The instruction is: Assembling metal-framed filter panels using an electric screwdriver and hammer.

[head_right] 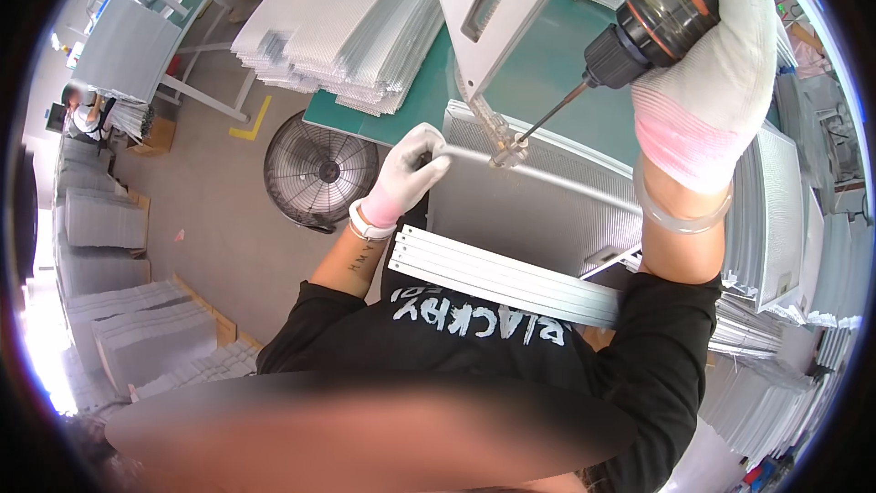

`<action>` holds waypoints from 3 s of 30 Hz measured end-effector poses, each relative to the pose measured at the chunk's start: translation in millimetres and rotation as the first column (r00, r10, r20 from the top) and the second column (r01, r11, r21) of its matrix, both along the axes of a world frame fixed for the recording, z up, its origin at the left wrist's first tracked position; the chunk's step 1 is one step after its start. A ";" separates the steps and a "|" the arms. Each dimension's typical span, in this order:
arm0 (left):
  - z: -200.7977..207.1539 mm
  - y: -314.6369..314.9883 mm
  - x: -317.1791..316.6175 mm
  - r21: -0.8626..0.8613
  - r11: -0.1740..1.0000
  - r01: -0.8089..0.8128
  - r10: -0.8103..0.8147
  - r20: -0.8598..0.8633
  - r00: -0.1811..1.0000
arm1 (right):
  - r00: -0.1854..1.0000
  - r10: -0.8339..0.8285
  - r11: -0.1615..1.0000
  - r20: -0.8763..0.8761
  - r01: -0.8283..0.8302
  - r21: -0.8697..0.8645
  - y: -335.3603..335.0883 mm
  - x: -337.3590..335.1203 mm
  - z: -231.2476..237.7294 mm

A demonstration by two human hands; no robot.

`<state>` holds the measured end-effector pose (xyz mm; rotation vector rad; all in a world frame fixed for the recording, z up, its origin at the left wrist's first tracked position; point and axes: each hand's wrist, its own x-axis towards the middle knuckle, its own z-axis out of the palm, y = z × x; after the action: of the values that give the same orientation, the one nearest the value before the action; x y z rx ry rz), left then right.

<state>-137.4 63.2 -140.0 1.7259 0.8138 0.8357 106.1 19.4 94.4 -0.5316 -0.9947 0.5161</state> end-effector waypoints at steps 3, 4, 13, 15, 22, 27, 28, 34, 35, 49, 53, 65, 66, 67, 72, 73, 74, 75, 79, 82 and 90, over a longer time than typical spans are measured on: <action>-21.6 -1.1 -8.4 -0.035 0.887 0.460 -0.347 0.605 0.716 | 0.998 0.063 0.998 0.022 -0.062 -0.026 -5.1 13.4 1.2; -26.0 0.9 -14.8 0.026 0.815 0.578 -0.461 0.632 0.622 | 0.997 0.066 0.996 0.031 -0.064 -0.060 -3.5 14.2 0.6; -1.4 -2.7 -4.6 -0.001 0.845 0.535 -0.500 0.352 0.791 | 0.994 0.010 0.993 0.107 0.002 -0.115 -21.1 83.5 -21.1; -7.8 5.5 4.3 0.389 0.910 0.146 -0.272 0.291 0.917 | 0.992 0.014 0.996 0.128 -0.002 -0.092 -26.8 93.4 -20.0; -13.2 -8.6 19.5 0.165 0.986 -0.002 -0.035 0.220 0.975 | 0.987 0.058 0.998 0.150 -0.057 -0.012 -25.6 89.7 -25.4; -25.1 -12.9 2.3 0.369 0.913 -0.173 0.120 0.162 0.979 | 0.994 0.050 0.998 0.097 -0.047 -0.035 -26.0 82.8 -26.1; -30.0 -13.0 -2.0 0.386 0.897 -0.213 0.152 0.183 0.971 | 0.993 0.089 0.995 0.074 -0.086 -0.042 -26.5 86.7 -28.3; -23.3 -18.4 -6.5 0.112 0.982 0.150 -0.184 0.429 0.885 | 0.984 0.175 0.984 0.025 -0.175 -0.014 -29.7 86.4 -25.7; -24.4 -15.2 -3.7 0.108 0.957 0.268 -0.287 0.468 0.836 | 0.977 0.213 0.977 -0.018 -0.214 -0.008 -30.5 89.6 -26.7; -14.2 -1.1 11.2 0.084 0.754 0.652 -0.608 0.466 0.643 | 0.961 0.268 0.960 -0.066 -0.272 -0.062 -47.5 69.5 -30.6; -13.6 -10.4 7.4 0.091 0.807 0.583 -0.546 0.491 0.679 | 0.941 0.331 0.937 -0.074 -0.337 -0.090 -47.6 62.7 -26.5; -15.3 -7.8 11.1 0.141 0.665 0.734 -0.682 0.515 0.519 | 0.940 0.310 0.942 -0.143 -0.324 -0.087 -51.4 81.3 -35.2; -12.0 -8.4 11.4 0.139 0.664 0.734 -0.682 0.515 0.519 | 0.946 0.293 0.949 -0.138 -0.305 -0.075 -50.4 79.5 -36.6; -6.4 -8.5 12.1 0.085 0.646 0.758 -0.676 0.525 0.517 | 0.952 0.277 0.956 -0.132 -0.287 -0.062 -49.6 78.6 -36.8; -6.7 -10.0 5.6 -0.086 0.625 0.776 -0.625 0.542 0.563 | 0.924 0.361 0.921 -0.125 -0.374 -0.106 -52.5 78.4 -31.5; -6.9 -10.8 4.6 -0.094 0.645 0.759 -0.612 0.531 0.586 | 0.904 0.402 0.903 -0.144 -0.417 -0.097 -50.3 73.2 -29.2; -7.6 -11.4 4.3 -0.102 0.665 0.740 -0.598 0.521 0.609 | 0.903 0.406 0.902 -0.144 -0.421 -0.099 -46.8 65.0 -26.2; -6.8 -11.0 4.8 -0.103 0.668 0.737 -0.594 0.522 0.611 | 0.911 0.380 0.914 -0.160 -0.396 -0.090 -41.8 53.3 -22.0; -7.9 -15.7 4.9 -0.094 0.680 0.727 -0.590 0.519 0.618 | 0.878 0.448 0.881 -0.168 -0.466 -0.088 -23.7 1.3 -4.4; -5.3 -18.0 12.9 -0.098 0.682 0.724 -0.572 0.545 0.613 | 0.787 0.550 0.812 -0.280 -0.582 -0.044 -16.7 -19.4 -18.6; -5.6 -22.4 15.4 -0.151 0.671 0.726 -0.517 0.607 0.604 | 0.978 0.197 0.915 -0.070 -0.209 -0.345 -12.9 -59.0 -36.7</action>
<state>-121.9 40.9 -145.6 1.1901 -0.0580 0.5342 47.0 6.5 57.7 -0.7389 -0.9338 0.8969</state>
